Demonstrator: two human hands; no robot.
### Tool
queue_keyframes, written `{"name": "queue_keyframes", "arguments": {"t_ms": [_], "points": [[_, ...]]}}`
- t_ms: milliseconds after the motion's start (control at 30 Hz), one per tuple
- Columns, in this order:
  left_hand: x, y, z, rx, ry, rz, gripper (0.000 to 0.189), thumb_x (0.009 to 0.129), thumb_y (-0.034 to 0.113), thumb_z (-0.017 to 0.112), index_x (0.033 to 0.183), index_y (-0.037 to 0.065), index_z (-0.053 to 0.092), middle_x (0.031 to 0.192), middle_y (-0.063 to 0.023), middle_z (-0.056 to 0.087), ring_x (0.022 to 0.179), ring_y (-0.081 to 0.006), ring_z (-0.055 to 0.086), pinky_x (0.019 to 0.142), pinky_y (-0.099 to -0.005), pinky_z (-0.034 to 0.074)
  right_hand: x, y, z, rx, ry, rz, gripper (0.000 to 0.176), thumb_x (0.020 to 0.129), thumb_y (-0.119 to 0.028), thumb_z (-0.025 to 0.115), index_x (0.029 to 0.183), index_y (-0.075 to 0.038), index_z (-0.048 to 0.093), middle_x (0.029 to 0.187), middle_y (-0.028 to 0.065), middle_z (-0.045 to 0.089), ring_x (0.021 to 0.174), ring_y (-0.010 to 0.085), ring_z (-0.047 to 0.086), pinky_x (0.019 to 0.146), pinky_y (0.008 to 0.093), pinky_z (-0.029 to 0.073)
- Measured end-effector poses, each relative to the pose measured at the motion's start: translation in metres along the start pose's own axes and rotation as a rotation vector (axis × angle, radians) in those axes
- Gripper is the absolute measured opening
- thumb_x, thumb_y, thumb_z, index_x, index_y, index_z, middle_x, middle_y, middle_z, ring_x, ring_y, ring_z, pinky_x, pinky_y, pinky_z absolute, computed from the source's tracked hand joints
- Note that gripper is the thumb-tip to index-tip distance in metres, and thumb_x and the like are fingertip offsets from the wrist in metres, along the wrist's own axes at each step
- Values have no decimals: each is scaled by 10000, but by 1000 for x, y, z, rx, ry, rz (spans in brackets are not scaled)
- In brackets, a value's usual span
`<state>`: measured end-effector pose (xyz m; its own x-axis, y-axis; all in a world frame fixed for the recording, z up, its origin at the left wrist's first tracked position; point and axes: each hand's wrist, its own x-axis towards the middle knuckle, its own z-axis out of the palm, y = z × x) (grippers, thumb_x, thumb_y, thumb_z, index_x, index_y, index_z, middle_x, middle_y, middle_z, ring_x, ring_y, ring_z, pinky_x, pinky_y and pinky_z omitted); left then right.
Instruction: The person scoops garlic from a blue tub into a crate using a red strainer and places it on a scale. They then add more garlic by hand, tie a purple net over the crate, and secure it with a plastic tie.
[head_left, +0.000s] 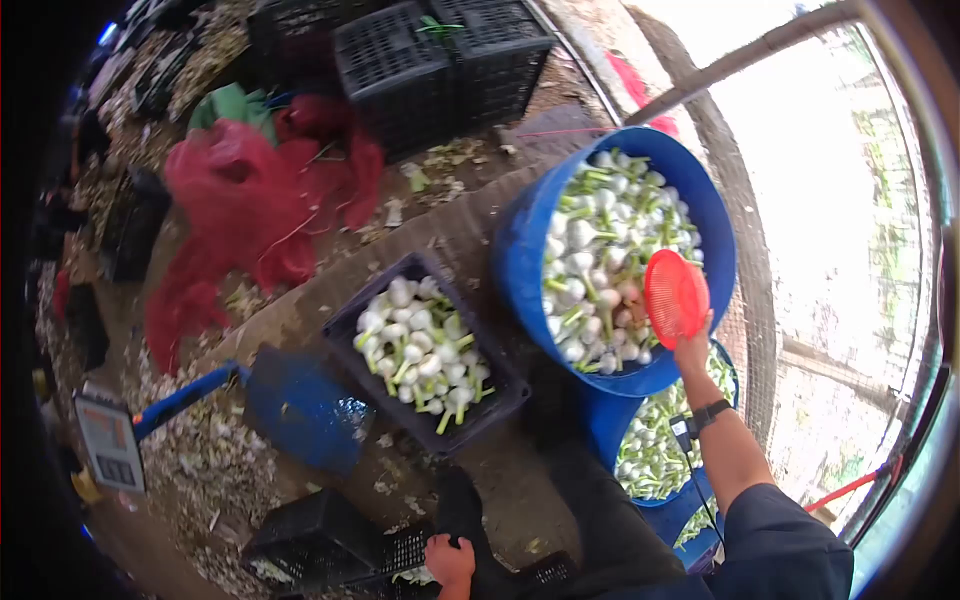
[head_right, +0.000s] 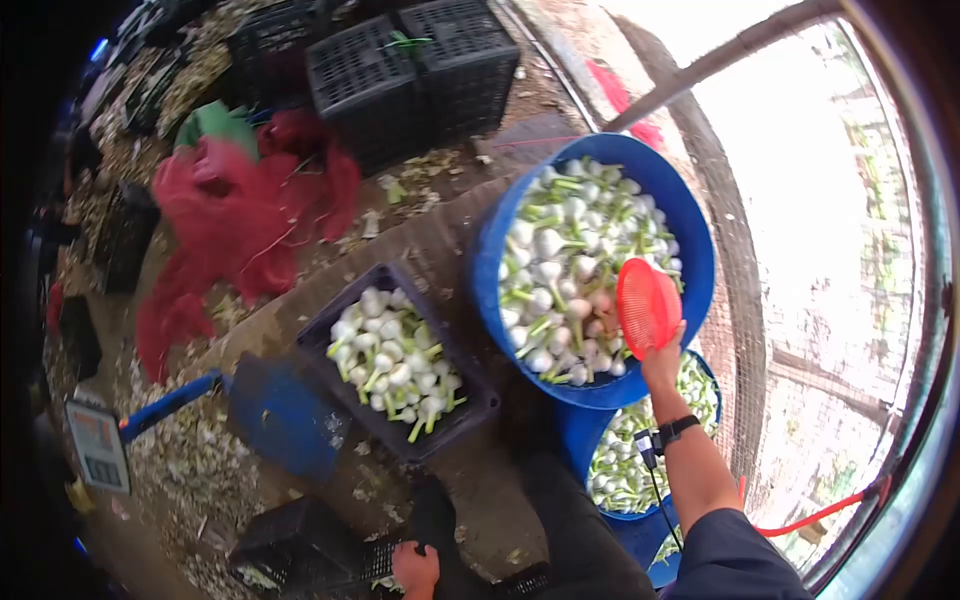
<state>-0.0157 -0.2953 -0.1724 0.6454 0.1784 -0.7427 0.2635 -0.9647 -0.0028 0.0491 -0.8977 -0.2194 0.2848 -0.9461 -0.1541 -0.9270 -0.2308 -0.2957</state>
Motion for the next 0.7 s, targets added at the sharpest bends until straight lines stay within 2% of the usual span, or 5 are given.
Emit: {"name": "queue_keyframes", "arguments": {"t_ms": [100, 133, 300, 400, 700], "points": [[2, 4, 1, 11, 17, 55, 339, 710, 263, 692, 950, 26, 664, 1008, -152, 606, 970, -357, 579, 839, -475, 479, 14, 8, 13, -52, -90, 163, 826, 824, -140, 546, 1528, -94, 115, 1217, 300, 579, 1106, 453, 577, 947, 476, 455], [3, 10, -11, 63, -197, 35, 461, 931, 368, 523, 1181, -3, 630, 1233, -219, 602, 1160, -357, 550, 1011, -459, 439, 16, 0, 23, -39, -178, 257, 818, 824, -162, 542, 1527, -118, 127, 1172, 299, 605, 1082, 453, 591, 934, 483, 462], [10, 15, -5, 129, -193, 49, 471, 925, 365, 532, 1176, -22, 629, 1226, -223, 607, 1146, -366, 558, 1001, -463, 441, 32, 12, 104, -8, -210, 29, 730, 844, -215, 568, 1484, -124, 228, 1079, 261, 649, 975, 436, 642, 816, 523, 511], [9, 31, -11, 144, -193, 21, 458, 936, 365, 524, 1170, -13, 635, 1223, -218, 609, 1130, -365, 564, 991, -465, 446, 39, -17, 124, 493, -692, 431, 456, 865, -199, 617, 1288, -100, 479, 934, 103, 667, 740, 207, 652, 476, 335, 496], [6, 51, -7, 189, -257, -22, 433, 954, 362, 509, 1178, 15, 638, 1240, -202, 602, 1137, -353, 561, 979, -483, 453, 49, -13, 138, 665, -846, 509, 195, 858, -155, 608, 1041, -85, 601, 808, 50, 653, 623, 160, 609, 450, 284, 439]]}}
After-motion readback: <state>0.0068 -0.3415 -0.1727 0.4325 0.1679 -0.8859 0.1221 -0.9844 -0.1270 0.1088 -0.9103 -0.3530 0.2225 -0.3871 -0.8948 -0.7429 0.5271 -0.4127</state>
